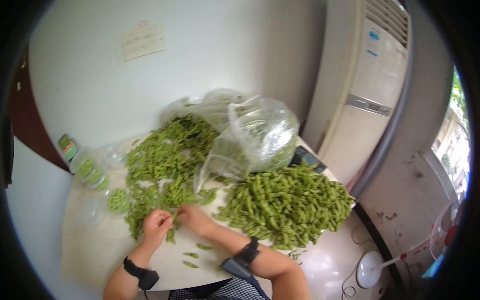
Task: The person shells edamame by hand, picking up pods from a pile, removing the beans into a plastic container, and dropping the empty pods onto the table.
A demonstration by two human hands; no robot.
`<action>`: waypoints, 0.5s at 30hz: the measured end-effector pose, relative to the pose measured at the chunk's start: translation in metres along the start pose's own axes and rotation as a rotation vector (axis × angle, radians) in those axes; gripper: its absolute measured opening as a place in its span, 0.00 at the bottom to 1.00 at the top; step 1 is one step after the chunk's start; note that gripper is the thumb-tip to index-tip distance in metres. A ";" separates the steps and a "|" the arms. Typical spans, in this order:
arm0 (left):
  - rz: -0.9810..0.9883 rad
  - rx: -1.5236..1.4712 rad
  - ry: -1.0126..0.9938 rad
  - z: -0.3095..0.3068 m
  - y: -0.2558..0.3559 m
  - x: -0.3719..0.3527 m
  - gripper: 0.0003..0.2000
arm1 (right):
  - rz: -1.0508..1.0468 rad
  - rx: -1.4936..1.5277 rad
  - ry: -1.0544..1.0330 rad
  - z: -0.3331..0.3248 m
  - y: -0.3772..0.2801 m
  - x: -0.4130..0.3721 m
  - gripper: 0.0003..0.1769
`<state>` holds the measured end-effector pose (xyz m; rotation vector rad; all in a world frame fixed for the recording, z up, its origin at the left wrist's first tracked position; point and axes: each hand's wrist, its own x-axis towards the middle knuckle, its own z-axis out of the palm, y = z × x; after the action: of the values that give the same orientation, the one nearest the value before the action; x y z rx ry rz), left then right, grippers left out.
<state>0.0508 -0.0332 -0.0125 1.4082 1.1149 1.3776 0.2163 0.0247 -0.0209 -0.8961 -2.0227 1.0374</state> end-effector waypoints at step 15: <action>0.231 0.837 -0.799 -0.002 0.050 -0.004 0.19 | 0.115 0.245 0.238 -0.013 0.023 0.010 0.10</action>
<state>0.0509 -0.0489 0.0351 2.4423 1.0037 0.3175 0.2277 0.0482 -0.0324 -0.9631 -1.6245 1.1532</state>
